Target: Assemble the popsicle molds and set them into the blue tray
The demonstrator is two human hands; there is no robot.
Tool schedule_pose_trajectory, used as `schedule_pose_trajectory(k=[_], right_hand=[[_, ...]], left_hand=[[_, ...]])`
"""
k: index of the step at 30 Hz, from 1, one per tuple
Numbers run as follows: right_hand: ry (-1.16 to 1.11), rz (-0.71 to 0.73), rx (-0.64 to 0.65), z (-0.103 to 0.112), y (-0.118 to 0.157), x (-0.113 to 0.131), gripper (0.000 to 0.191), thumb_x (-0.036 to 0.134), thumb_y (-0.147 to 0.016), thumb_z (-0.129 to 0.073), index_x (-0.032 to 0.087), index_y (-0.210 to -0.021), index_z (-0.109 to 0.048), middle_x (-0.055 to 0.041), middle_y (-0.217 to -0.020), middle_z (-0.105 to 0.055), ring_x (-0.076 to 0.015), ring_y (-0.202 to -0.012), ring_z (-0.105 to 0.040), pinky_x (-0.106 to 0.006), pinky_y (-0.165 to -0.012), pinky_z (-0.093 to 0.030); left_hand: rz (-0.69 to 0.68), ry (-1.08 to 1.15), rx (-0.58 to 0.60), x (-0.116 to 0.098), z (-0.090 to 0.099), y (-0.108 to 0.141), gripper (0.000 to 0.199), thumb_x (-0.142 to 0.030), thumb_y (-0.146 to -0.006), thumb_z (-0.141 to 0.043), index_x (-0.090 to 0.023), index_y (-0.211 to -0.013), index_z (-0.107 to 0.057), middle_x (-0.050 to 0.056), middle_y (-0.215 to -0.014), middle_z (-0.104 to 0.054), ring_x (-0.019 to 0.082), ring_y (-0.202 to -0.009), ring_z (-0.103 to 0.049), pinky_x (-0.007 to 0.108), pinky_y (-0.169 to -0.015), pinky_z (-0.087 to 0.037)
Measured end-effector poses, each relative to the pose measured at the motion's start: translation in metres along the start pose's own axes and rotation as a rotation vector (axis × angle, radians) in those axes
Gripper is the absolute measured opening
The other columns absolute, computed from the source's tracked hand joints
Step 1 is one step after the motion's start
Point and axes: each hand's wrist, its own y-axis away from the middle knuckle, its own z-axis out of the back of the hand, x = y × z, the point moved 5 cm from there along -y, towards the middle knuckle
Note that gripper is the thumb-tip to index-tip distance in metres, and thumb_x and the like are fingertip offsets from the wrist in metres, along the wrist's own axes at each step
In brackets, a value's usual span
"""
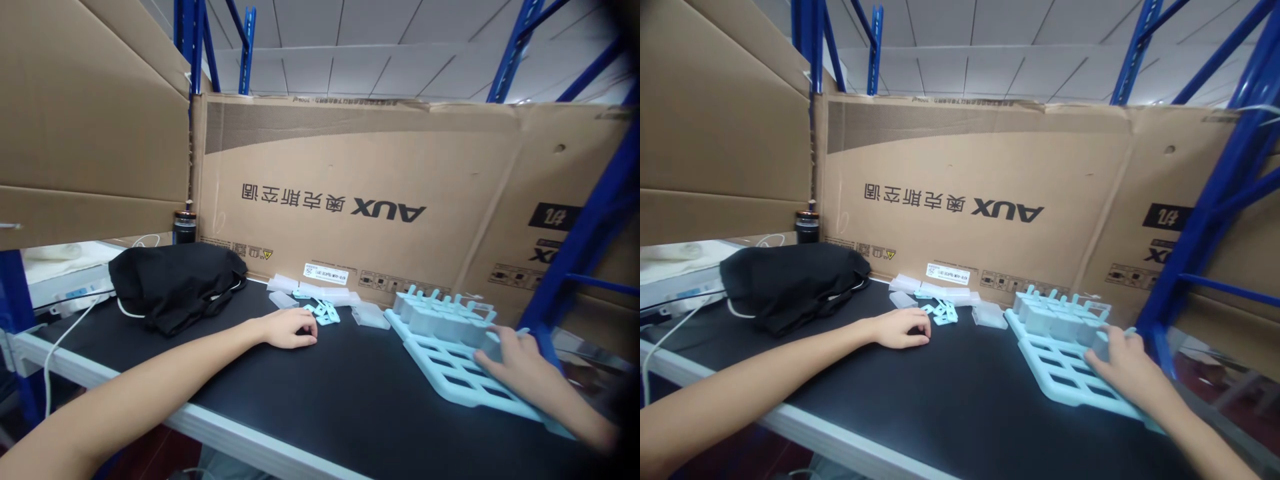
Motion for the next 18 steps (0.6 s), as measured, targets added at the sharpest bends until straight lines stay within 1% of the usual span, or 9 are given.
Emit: schedule_pose_trajectory(k=[3, 5, 9, 12, 15, 18], right_hand=[[0.0, -0.063, 0.083, -0.007, 0.005, 0.001, 0.061, 0.056, -0.084, -0.027, 0.011, -0.125, -0.035, -0.0218, -0.109, -0.046, -0.0319, -0.089, -0.061, -0.037, -0.076, -0.046], [0.012, -0.081, 0.108, -0.008, 0.008, 0.002, 0.062, 0.057, -0.085, -0.021, 0.011, -0.126, -0.032, -0.0204, -0.112, -0.043, -0.0334, -0.091, -0.06, -0.039, -0.078, -0.046], [0.02, -0.081, 0.108, -0.008, 0.008, 0.003, 0.06, 0.054, -0.085, -0.018, 0.01, -0.123, -0.033, -0.0201, -0.11, -0.043, -0.035, -0.094, -0.059, -0.041, -0.082, -0.046], [-0.005, -0.088, 0.088, -0.007, 0.008, 0.004, 0.059, 0.054, -0.084, -0.018, 0.012, -0.121, -0.035, -0.0201, -0.108, -0.045, -0.0366, -0.093, -0.059, -0.044, -0.084, -0.045], [-0.041, -0.084, 0.073, -0.007, 0.007, 0.002, 0.058, 0.054, -0.082, -0.017, 0.015, -0.121, -0.035, -0.0209, -0.104, -0.046, -0.0382, -0.093, -0.058, -0.047, -0.088, -0.042], [-0.057, -0.062, 0.057, -0.014, 0.003, -0.006, 0.061, 0.054, -0.081, -0.016, 0.015, -0.124, -0.034, -0.0245, -0.101, -0.047, -0.0394, -0.095, -0.057, -0.047, -0.091, -0.039]], left_hand=[[-0.004, -0.011, 0.012, 0.001, 0.0, 0.0, 0.015, -0.033, -0.087, -0.052, -0.02, -0.091, -0.059, 0.003, -0.094, -0.058, 0.016, -0.088, -0.056, 0.027, -0.08, -0.043], [0.0, -0.023, 0.017, 0.001, 0.0, 0.0, 0.016, -0.034, -0.087, -0.051, -0.021, -0.091, -0.059, 0.003, -0.094, -0.057, 0.016, -0.089, -0.055, 0.027, -0.08, -0.043], [-0.016, -0.061, 0.016, -0.001, 0.0, 0.0, 0.018, -0.037, -0.088, -0.049, -0.022, -0.092, -0.058, 0.002, -0.093, -0.057, 0.016, -0.09, -0.055, 0.026, -0.08, -0.043], [-0.003, -0.165, -0.026, 0.0, 0.004, 0.001, 0.021, -0.04, -0.087, -0.05, -0.022, -0.092, -0.058, 0.003, -0.096, -0.056, 0.019, -0.095, -0.053, 0.029, -0.082, -0.043], [0.078, -0.281, -0.115, 0.007, 0.01, 0.003, 0.022, -0.04, -0.086, -0.05, -0.021, -0.093, -0.058, 0.005, -0.102, -0.054, 0.022, -0.1, -0.05, 0.033, -0.085, -0.042], [0.215, -0.356, -0.212, 0.021, 0.015, 0.008, 0.022, -0.038, -0.083, -0.052, -0.021, -0.096, -0.057, 0.007, -0.109, -0.052, 0.025, -0.105, -0.047, 0.037, -0.088, -0.042]])
